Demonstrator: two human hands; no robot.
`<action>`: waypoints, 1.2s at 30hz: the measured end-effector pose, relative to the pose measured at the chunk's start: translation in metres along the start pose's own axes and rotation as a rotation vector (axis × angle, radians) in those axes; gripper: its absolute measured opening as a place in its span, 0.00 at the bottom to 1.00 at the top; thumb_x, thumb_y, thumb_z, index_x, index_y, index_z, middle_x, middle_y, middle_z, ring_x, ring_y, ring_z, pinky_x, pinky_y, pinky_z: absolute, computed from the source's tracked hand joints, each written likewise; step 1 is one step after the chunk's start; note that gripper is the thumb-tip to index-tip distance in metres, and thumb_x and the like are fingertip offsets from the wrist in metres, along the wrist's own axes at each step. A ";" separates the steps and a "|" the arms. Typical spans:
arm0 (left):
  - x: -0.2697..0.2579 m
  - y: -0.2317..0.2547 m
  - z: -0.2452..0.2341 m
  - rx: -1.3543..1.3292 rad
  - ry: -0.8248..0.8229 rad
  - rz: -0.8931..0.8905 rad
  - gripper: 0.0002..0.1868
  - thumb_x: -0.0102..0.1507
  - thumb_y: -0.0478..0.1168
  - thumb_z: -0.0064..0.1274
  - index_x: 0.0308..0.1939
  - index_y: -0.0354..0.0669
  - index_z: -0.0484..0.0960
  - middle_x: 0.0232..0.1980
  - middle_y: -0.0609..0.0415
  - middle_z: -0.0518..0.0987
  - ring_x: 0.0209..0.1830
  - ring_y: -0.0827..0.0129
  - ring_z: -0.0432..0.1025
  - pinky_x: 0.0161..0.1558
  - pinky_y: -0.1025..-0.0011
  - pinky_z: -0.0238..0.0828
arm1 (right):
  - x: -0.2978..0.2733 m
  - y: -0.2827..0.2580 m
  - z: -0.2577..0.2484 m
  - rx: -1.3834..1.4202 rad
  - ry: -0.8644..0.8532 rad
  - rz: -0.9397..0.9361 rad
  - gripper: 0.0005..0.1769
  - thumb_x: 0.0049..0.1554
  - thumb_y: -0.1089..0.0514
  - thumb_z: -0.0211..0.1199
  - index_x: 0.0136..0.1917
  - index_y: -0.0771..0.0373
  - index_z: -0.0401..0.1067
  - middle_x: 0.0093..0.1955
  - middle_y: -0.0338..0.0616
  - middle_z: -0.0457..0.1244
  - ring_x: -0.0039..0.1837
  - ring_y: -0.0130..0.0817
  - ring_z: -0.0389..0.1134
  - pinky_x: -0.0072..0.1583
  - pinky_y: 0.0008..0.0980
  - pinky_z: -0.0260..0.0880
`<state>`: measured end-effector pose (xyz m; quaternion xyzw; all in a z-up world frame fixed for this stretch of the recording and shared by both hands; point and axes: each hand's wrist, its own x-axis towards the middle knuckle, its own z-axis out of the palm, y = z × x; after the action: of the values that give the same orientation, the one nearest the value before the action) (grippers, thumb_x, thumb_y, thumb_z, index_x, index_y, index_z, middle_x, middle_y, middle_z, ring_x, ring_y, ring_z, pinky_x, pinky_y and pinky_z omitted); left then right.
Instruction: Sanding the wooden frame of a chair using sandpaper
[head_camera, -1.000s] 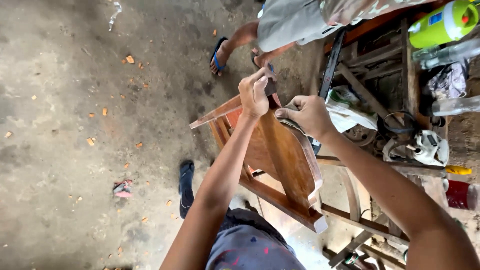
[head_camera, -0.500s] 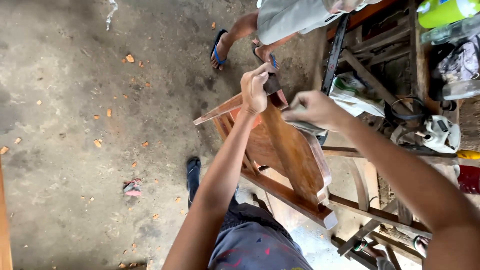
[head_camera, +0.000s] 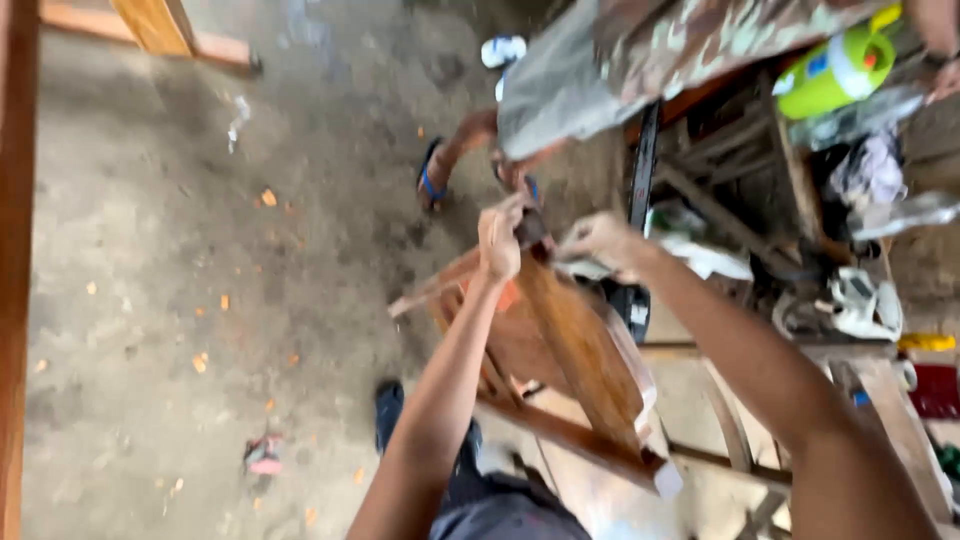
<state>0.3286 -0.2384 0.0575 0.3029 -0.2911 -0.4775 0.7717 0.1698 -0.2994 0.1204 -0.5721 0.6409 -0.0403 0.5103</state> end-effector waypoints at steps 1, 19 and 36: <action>0.014 -0.021 -0.008 -0.001 -0.010 0.032 0.15 0.58 0.48 0.38 0.24 0.50 0.77 0.21 0.61 0.62 0.21 0.70 0.60 0.25 0.73 0.58 | 0.016 -0.003 -0.006 -0.006 0.009 -0.031 0.16 0.44 0.60 0.80 0.38 0.68 0.73 0.31 0.48 0.65 0.31 0.34 0.67 0.31 0.29 0.65; 0.017 -0.060 -0.025 0.327 0.067 0.049 0.17 0.59 0.62 0.37 0.38 0.58 0.70 0.20 0.53 0.69 0.24 0.63 0.67 0.35 0.70 0.65 | 0.022 0.004 -0.011 -0.151 0.076 0.077 0.19 0.44 0.62 0.81 0.34 0.73 0.71 0.28 0.58 0.66 0.27 0.43 0.69 0.29 0.36 0.74; 0.018 -0.018 -0.019 0.362 0.058 0.108 0.17 0.62 0.61 0.34 0.39 0.57 0.70 0.23 0.49 0.69 0.24 0.57 0.67 0.33 0.68 0.66 | 0.009 -0.031 0.007 -0.582 0.073 -0.116 0.18 0.42 0.48 0.82 0.29 0.59 0.76 0.26 0.42 0.64 0.32 0.36 0.65 0.37 0.36 0.63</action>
<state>0.3393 -0.2576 0.0351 0.4345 -0.3657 -0.3664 0.7371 0.1974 -0.3132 0.1311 -0.7280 0.6098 0.0955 0.2985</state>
